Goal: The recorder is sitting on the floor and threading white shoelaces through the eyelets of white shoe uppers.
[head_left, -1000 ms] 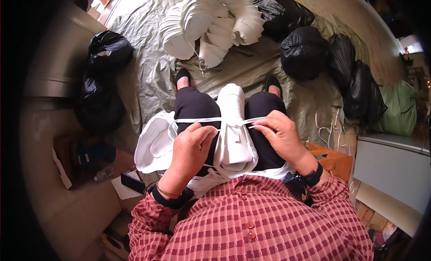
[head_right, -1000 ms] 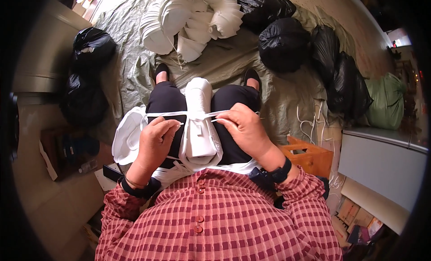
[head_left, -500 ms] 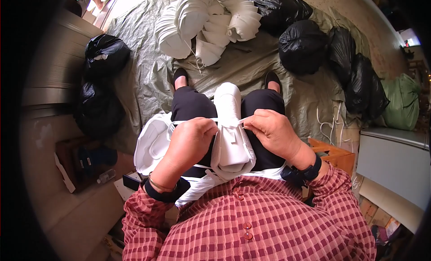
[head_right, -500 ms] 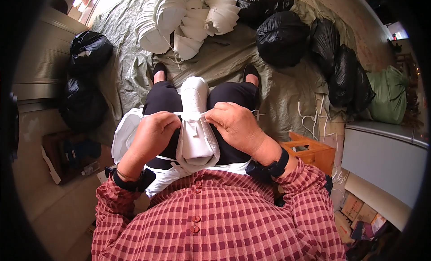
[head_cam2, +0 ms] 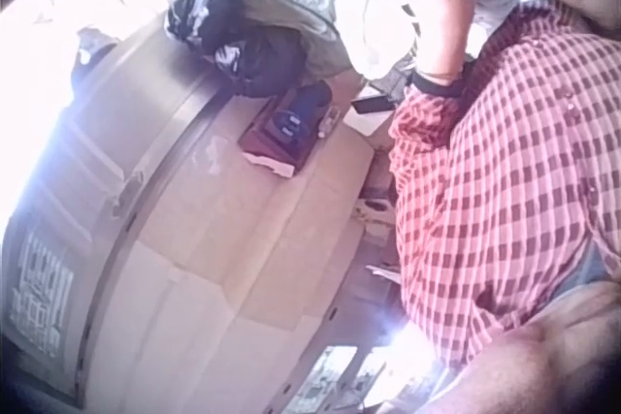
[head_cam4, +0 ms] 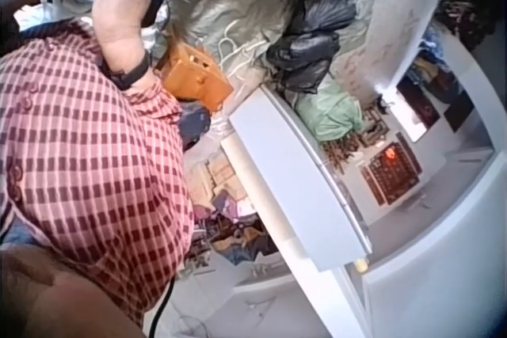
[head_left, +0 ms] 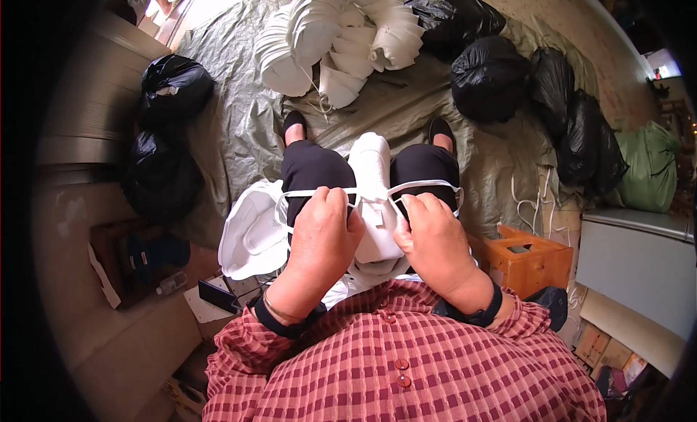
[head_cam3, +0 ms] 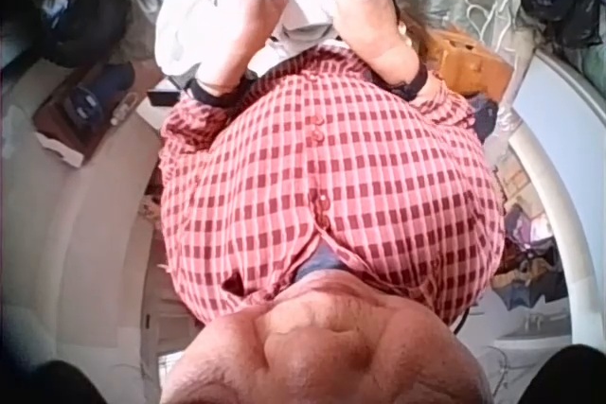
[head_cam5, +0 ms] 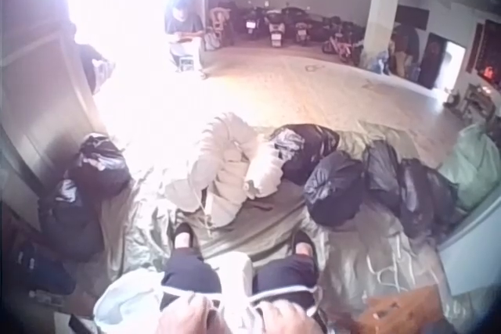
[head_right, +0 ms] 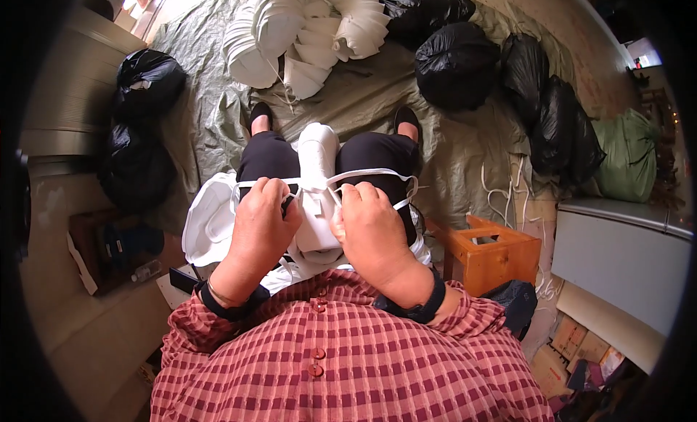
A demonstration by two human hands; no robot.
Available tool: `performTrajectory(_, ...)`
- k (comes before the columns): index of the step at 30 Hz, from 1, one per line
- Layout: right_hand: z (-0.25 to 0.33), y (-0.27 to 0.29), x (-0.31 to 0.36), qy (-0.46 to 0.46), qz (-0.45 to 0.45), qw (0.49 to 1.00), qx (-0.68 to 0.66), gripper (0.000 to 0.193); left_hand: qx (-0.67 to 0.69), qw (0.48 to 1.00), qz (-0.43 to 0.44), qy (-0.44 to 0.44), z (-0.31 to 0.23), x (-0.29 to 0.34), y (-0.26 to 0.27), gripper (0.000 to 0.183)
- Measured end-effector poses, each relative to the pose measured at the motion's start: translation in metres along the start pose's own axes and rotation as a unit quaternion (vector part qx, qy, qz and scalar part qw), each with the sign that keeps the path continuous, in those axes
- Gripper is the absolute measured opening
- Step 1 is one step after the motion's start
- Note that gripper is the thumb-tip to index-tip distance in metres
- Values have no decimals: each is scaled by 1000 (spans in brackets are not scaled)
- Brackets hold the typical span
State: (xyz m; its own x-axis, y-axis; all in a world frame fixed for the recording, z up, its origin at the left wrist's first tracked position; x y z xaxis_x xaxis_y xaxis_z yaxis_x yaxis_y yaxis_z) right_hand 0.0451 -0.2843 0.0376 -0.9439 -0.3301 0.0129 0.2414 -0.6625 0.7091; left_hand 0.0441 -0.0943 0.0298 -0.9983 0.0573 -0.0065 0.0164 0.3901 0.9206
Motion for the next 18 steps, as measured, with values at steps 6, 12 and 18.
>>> performTrajectory(6,-7,-3,-20,-8,35,999,-10,26,61,998,15,-12,10,-4,-14,6)
performTrajectory(12,-17,11,-27,29,52,985,-164,22,78,996,1,-52,4,0,-2,16)
performTrajectory(18,-16,9,-25,21,53,981,-187,19,-124,959,159,-199,0,-15,10,15)
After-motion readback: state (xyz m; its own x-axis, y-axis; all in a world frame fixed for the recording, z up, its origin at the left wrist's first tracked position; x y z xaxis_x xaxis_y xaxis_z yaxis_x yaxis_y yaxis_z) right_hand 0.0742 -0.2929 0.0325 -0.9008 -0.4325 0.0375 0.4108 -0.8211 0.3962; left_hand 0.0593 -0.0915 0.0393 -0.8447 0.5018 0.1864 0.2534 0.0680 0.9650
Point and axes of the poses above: each hand's wrist, its own x-axis away from the middle knuckle, its own y-axis out of the back of the hand, z = x × y, the point moved 1 cm from there along -x, towards the middle knuckle, and after that the axes turned 12 degrees about -x, right-handed, at the moved point
